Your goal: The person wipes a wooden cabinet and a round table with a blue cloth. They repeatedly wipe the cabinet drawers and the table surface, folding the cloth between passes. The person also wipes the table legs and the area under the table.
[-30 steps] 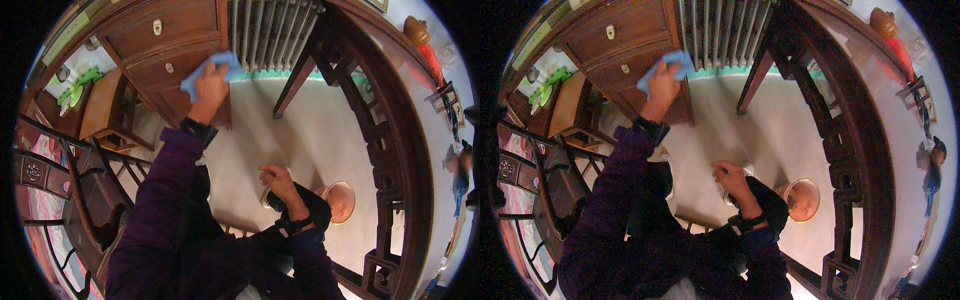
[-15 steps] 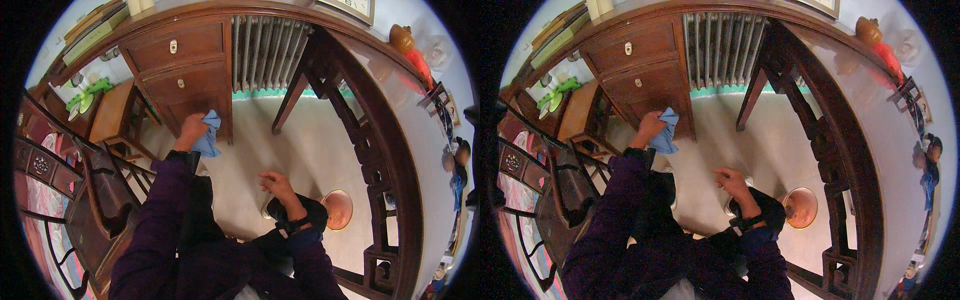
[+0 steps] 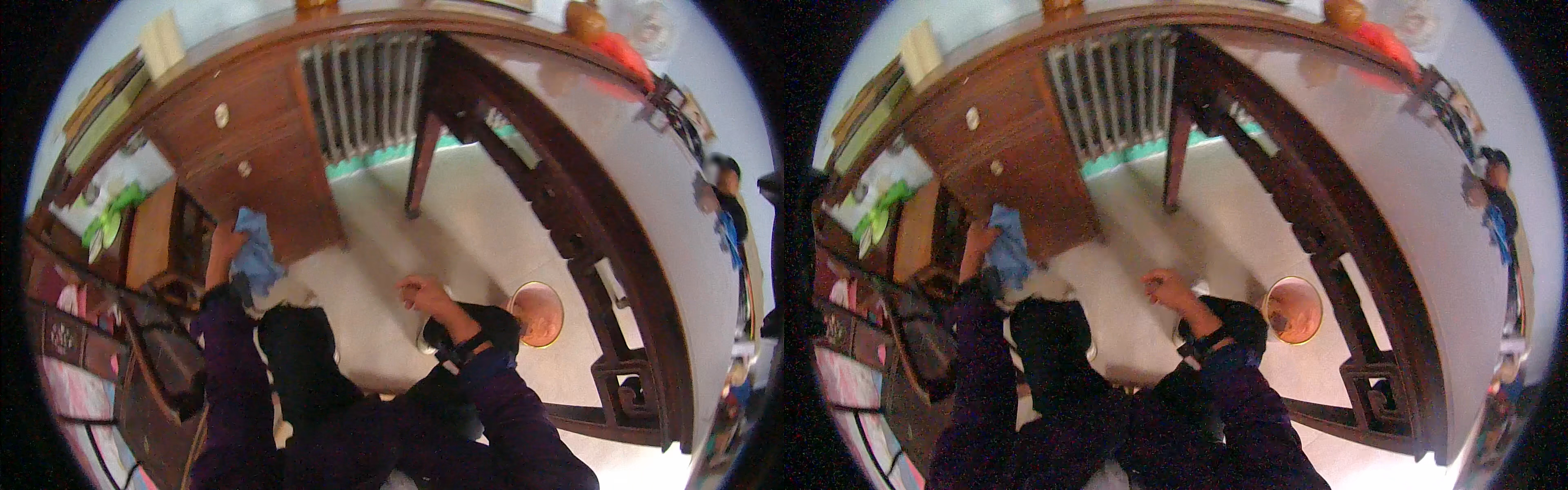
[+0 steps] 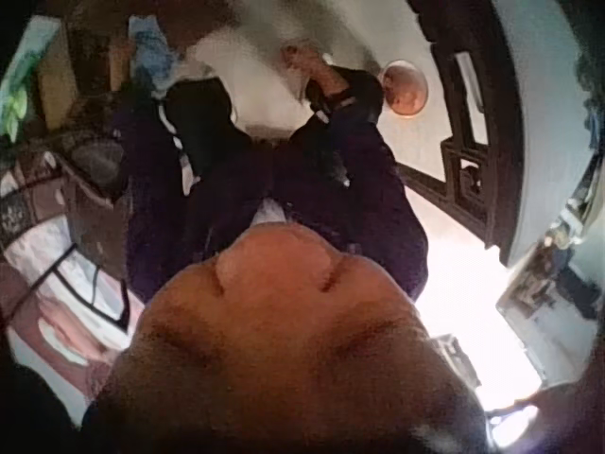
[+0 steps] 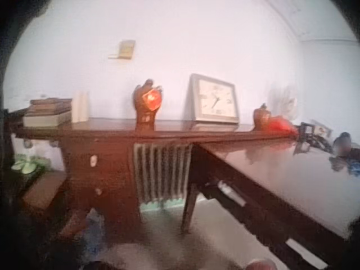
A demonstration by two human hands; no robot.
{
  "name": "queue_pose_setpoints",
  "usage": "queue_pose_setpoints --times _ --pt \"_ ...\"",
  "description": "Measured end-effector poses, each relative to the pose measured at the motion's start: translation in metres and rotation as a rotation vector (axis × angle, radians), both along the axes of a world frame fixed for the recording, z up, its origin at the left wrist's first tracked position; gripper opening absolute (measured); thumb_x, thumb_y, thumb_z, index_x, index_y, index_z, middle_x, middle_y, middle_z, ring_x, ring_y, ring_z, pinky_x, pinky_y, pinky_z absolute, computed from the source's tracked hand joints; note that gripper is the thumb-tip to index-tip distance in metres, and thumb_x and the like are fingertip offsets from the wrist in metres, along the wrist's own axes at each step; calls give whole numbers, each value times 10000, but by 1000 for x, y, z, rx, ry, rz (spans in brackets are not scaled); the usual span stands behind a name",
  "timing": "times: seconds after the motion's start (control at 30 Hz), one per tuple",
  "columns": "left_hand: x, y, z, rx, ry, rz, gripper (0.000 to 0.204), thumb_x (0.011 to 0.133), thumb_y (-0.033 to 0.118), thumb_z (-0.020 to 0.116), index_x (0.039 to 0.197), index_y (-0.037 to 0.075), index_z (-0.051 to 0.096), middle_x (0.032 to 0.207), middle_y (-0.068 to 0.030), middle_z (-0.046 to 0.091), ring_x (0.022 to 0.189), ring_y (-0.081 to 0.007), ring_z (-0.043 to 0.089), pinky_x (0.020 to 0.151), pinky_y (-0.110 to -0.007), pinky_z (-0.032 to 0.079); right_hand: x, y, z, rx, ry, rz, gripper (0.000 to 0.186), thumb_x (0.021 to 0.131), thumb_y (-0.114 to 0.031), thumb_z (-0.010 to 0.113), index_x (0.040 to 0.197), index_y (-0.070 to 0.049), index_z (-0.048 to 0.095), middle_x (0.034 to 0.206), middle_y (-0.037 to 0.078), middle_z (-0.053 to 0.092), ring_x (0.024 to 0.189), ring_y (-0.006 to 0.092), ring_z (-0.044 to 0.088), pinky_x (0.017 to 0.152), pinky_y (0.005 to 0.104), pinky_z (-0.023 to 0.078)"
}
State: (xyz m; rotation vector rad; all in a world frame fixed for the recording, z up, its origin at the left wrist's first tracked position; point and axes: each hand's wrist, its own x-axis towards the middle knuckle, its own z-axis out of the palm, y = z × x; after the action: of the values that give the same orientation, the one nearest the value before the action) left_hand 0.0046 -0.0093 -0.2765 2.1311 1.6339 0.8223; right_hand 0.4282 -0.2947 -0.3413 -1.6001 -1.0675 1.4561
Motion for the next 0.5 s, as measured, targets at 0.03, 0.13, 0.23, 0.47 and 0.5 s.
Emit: queue_pose_setpoints --times 0.03,0.13,0.23,0.47,0.5 --pt "-16 8 -13 -87 -9 43 400 720 257 683 1066 62 731 1002 -252 703 964 -443 675 833 -486 529 -2 -1 -2 1 4 -10 267 918 -150 623 1151 -34 682 845 41 691 707 126 654 603 267 488" --pt "-53 29 -48 -177 126 130 470 744 221 687 1164 9 677 1093 -249 697 966 -405 674 823 -474 524 -3 -1 -1 21 -9 -11 261 918 -140 626 1152 -37 684 840 42 693 706 122 652 607 265 488" --pt "-74 33 -54 19 129 294 547 747 274 702 1185 -49 644 1129 -302 669 1058 -444 645 906 -478 510 -1 -3 6 13 -76 20 251 924 -114 612 1150 -32 684 870 48 703 709 127 654 626 269 505" --pt "-36 23 -7 105 -193 655 600 773 303 718 1242 -58 615 1163 -303 663 1114 -460 625 955 -474 499 -6 -2 6 55 21 -5 252 914 -104 619 1136 -4 682 872 74 699 708 141 655 632 278 513" --pt "-27 30 -5 85 -207 673 608 775 305 720 1252 -55 610 1165 -300 665 1113 -461 626 953 -475 500 -7 -1 4 75 25 -1 252 911 -100 620 1135 -2 682 871 75 698 705 143 654 633 281 515"
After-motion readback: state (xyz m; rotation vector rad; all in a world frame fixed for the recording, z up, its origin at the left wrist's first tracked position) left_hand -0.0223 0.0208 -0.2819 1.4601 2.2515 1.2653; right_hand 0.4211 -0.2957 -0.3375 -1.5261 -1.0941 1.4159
